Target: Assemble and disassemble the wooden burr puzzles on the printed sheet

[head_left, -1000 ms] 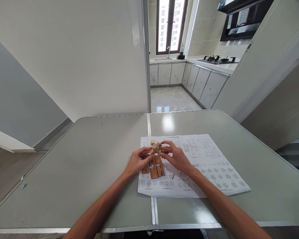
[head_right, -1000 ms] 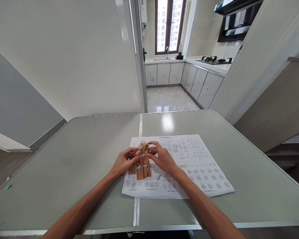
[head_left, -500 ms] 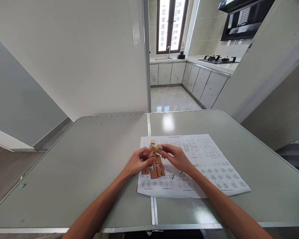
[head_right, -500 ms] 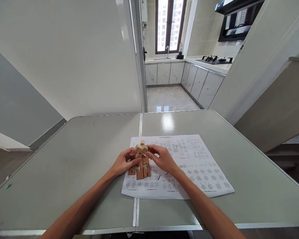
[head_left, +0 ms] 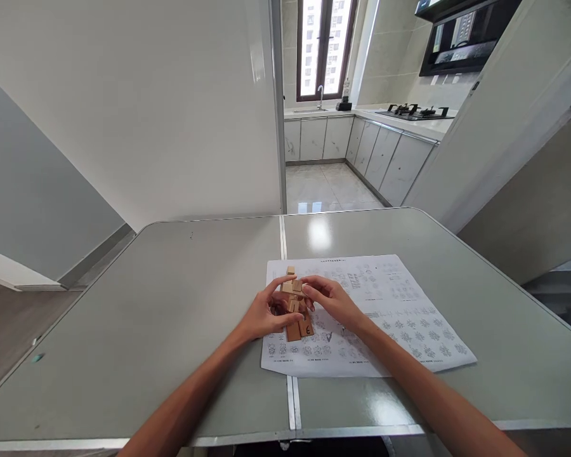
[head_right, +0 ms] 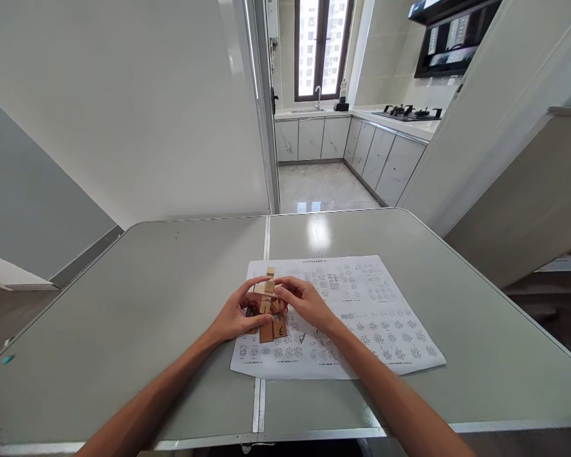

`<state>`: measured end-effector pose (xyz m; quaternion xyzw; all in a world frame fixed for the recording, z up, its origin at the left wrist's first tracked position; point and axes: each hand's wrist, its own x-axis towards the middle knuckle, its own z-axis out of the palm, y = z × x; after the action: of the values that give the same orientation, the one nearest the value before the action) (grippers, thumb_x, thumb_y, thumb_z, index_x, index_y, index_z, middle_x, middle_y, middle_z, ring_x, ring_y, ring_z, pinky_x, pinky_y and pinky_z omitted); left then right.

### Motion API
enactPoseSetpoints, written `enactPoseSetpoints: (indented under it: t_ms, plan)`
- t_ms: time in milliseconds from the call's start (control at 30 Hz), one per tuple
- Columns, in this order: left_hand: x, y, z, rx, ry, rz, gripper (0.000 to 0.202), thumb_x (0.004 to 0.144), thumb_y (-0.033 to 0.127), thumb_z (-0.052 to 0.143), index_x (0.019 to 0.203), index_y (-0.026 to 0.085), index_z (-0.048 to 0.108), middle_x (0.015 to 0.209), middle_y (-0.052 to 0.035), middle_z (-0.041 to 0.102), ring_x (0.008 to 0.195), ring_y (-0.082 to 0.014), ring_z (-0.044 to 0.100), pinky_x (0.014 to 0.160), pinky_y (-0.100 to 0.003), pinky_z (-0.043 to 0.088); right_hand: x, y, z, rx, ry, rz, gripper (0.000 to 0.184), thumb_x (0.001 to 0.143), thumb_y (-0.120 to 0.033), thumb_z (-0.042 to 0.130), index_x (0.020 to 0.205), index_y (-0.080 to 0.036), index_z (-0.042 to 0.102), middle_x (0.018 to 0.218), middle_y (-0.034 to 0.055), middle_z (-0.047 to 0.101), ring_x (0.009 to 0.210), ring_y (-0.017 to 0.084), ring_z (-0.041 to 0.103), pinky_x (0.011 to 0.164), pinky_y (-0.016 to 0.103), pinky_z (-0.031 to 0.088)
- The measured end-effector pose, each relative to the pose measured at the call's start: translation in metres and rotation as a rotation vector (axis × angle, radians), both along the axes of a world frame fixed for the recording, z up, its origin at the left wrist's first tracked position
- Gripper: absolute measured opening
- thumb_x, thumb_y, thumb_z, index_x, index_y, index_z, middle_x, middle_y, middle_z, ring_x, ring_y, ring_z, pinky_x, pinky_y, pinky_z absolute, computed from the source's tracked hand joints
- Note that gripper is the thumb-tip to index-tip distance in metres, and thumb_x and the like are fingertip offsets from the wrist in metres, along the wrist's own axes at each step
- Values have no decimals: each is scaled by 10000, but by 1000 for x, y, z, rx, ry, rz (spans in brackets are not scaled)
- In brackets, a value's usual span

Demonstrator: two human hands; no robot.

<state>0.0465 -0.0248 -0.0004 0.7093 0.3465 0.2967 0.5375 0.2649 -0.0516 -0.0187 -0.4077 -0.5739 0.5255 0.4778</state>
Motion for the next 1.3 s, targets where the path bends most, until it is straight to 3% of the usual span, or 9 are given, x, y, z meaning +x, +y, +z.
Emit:
enactPoseSetpoints:
  t_ms: [167,567,700,833,1000,1200,1300]
  plan:
    - [-1,2,-1,1,15,13,776,689,451,926,1350,235,582,680,40,660,627,-137,594,593,-235,418,-1,0,-1,-7,7,-12,378,945,-560,656,1142,-239,682,756,-16,652,659,164,610,693,335,551]
    - [-1,7,-2,-5,-3,35,730,683,414,930,1305,235,592,647,75,586,590,-108,554,573,-215,414,-4,1,-1,-74,35,-51,412,937,-594,652,1083,-209,666,679,-33,622,620,151,609,686,326,548]
    - [0,12,-7,-86,-99,104,757,691,441,921,1311,230,541,727,37,687,620,-138,646,625,-243,491,-2,5,-8,32,-50,-156,418,971,-606,581,1094,-212,654,858,29,711,659,159,635,666,328,559]
    - [2,18,-8,-168,-215,276,768,698,476,907,1301,221,506,881,-18,755,571,-116,634,584,-240,506,0,6,-16,167,-284,-274,327,994,-534,569,1073,-229,657,983,64,724,759,190,667,687,338,564]
    - [1,23,-7,-188,-257,443,736,712,480,892,1286,199,527,900,-17,755,520,-84,586,526,-216,457,0,14,-22,302,-446,-264,239,1003,-418,563,1139,-238,643,1186,97,644,854,193,668,705,346,581]
    - [-3,24,-8,-221,-280,362,736,728,479,882,1298,165,540,832,-10,736,519,-78,557,521,-209,427,0,40,-21,280,-594,-115,512,893,-416,745,1354,-259,583,1430,118,540,897,189,677,834,407,593]
    - [-3,23,-9,-231,-310,278,772,727,473,885,1332,171,512,864,-15,739,532,-80,575,548,-216,457,-4,52,-17,262,-652,-73,567,844,-397,802,1348,-237,597,1382,120,603,839,182,664,857,427,583]
